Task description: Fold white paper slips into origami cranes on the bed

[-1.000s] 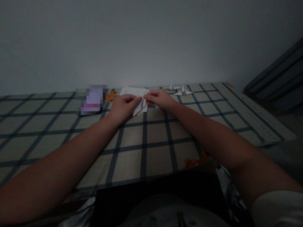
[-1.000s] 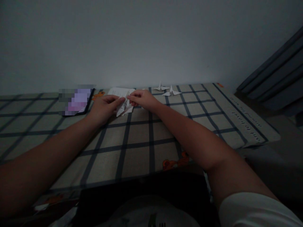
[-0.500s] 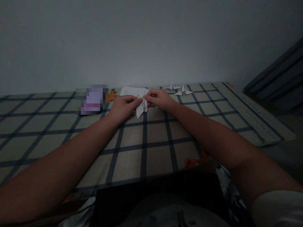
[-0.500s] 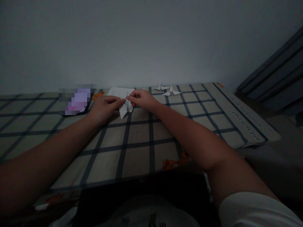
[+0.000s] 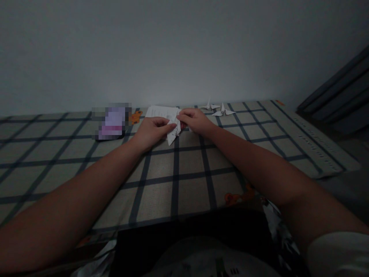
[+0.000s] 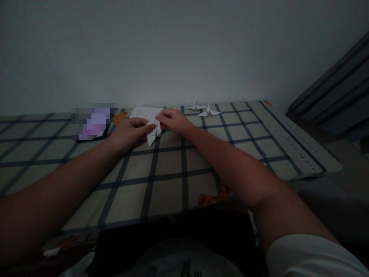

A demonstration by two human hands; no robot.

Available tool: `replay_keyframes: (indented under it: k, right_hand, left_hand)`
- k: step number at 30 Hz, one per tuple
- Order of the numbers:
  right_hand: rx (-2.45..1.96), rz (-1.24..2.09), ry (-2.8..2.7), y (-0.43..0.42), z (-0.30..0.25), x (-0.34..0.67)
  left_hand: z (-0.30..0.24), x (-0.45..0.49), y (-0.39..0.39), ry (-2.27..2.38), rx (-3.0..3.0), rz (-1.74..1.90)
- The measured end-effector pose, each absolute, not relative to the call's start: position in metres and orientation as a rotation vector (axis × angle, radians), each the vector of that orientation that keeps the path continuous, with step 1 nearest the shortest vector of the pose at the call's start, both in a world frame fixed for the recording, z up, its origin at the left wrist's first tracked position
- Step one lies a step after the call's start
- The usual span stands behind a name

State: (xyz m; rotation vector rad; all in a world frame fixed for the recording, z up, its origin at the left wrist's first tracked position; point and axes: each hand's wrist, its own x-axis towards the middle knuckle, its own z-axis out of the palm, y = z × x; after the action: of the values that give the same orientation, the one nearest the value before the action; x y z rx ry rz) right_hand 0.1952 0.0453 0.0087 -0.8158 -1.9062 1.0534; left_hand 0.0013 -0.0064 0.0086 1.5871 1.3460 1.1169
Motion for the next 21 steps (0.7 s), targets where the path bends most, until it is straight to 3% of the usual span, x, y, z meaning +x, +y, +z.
replay_keyframes:
  k: [12, 21]
  right_hand:
    - [-0.854, 1.303, -1.817, 0.0423, 0.0093, 0.1922]
    - [-0.867, 1.257, -1.807, 0.0417, 0.0133, 0.1939]
  left_hand:
    - [0.0083, 0.0035, -0.0024, 1.295, 1.458, 1.307]
    - [0.0069, 0.0058, -0.0006, 1.214, 1.327, 1.263]
